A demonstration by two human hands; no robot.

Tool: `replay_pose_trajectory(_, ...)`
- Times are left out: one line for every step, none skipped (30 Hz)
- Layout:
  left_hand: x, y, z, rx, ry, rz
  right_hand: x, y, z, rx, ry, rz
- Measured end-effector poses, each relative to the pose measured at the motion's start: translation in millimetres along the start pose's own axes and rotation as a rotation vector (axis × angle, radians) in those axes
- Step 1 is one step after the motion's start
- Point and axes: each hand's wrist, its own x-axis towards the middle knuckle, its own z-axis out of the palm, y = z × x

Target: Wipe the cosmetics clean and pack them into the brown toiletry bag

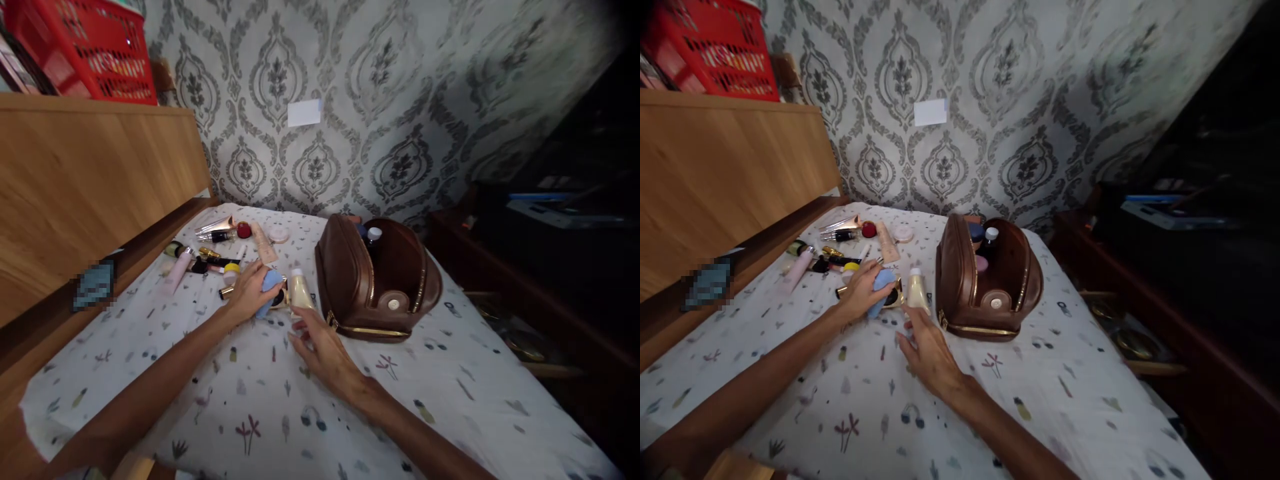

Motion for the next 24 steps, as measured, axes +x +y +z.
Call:
replay_pose_trajectory(-3.0,2.8,-2.5,-0.058,-0.005,0.008,5.6,-3.5,1.0,0.019,0.016,0.013)
replay_pose_trajectory(-6.0,5.6,-5.0,-0.121,-0.01,0.019,11.2,-6.5,2.4,0.035,0.043,0.03)
replay_pose_trajectory(-8.9,8.4,-7.3,-0.183,-0.018,0.033,16.3,-8.8,4.4,0.05,0.072,0.054)
replay_pose_trajectory(-11.7,11.1,-9.4,-0.243,-0.029,0.047,20.6,-10.0,7.2,0.071,0.092,0.088)
replay_pose_trajectory(-14.2,13.5,-11.3,-0.301,-0.045,0.059,23.7,-10.2,10.6,0.107,0.095,0.133)
replay_pose_trajectory(-16.5,15.6,-12.9,-0.359,-0.065,0.065,25.6,-9.5,14.5,0.16,0.083,0.184)
replay_pose_trajectory(-18.5,17.3,-14.1,-0.412,-0.088,0.067,26.2,-8.2,18.6,0.229,0.061,0.231)
replay_pose_trajectory(-20.3,18.6,-15.0,-0.459,-0.108,0.062,25.6,-6.7,22.6,0.3,0.042,0.267)
replay_pose_trajectory(-21.9,19.4,-15.6,-0.496,-0.121,0.048,24.2,-5.2,26.1,0.356,0.033,0.29)
replay_pose_trajectory(-23.5,20.0,-16.0,-0.515,-0.116,0.027,22.4,-4.0,28.8,0.386,0.036,0.3)
replay_pose_trajectory(-25.0,20.3,-16.3,-0.51,-0.098,0.005,20.5,-3.1,30.6,0.393,0.043,0.302)
replay_pose_trajectory(-26.6,20.7,-16.5,-0.484,-0.07,-0.013,18.8,-2.8,31.5,0.381,0.047,0.3)
replay_pose_trajectory(-28.2,21.3,-16.7,-0.444,-0.035,-0.018,17.4,-2.9,31.8,0.361,0.042,0.299)
replay_pose_trajectory(-29.8,22.2,-17.1,-0.396,-0.001,-0.002,16.3,-3.3,31.5,0.339,0.036,0.298)
replay_pose_trajectory(-31.4,23.8,-17.6,-0.342,0.021,0.039,15.5,-4.1,31.0,0.318,0.03,0.295)
replay_pose_trajectory(-32.8,25.8,-18.2,-0.287,0.028,0.104,14.8,-5.0,30.5,0.294,0.033,0.284)
replay_pose_trajectory(-34.1,28.4,-18.9,-0.233,0.023,0.185,14.2,-6.1,30.2,0.263,0.046,0.26)
replay_pose_trajectory(-35.1,31.3,-19.6,-0.183,0.011,0.271,13.6,-7.1,30.0,0.227,0.067,0.225)
replay_pose_trajectory(-35.8,34.3,-20.3,-0.138,-0.005,0.349,13.0,-8.0,30.1,0.191,0.088,0.181)
replay_pose_trajectory(-36.4,37.0,-20.8,-0.099,-0.021,0.412,12.4,-8.8,30.3,0.16,0.106,0.136)
replay_pose_trajectory(-36.6,39.1,-21.0,-0.067,-0.03,0.456,11.7,-9.2,30.5,0.137,0.12,0.095)
replay_pose_trajectory(-36.6,40.4,-21.1,-0.041,-0.031,0.48,11.1,-9.4,30.7,0.122,0.126,0.068)
replay_pose_trajectory(-36.2,40.9,-21.0,-0.021,-0.028,0.489,10.5,-9.5,30.8,0.115,0.125,0.053)
replay_pose_trajectory(-35.6,40.4,-20.7,-0.004,-0.025,0.486,10.0,-9.4,30.7,0.112,0.118,0.049)
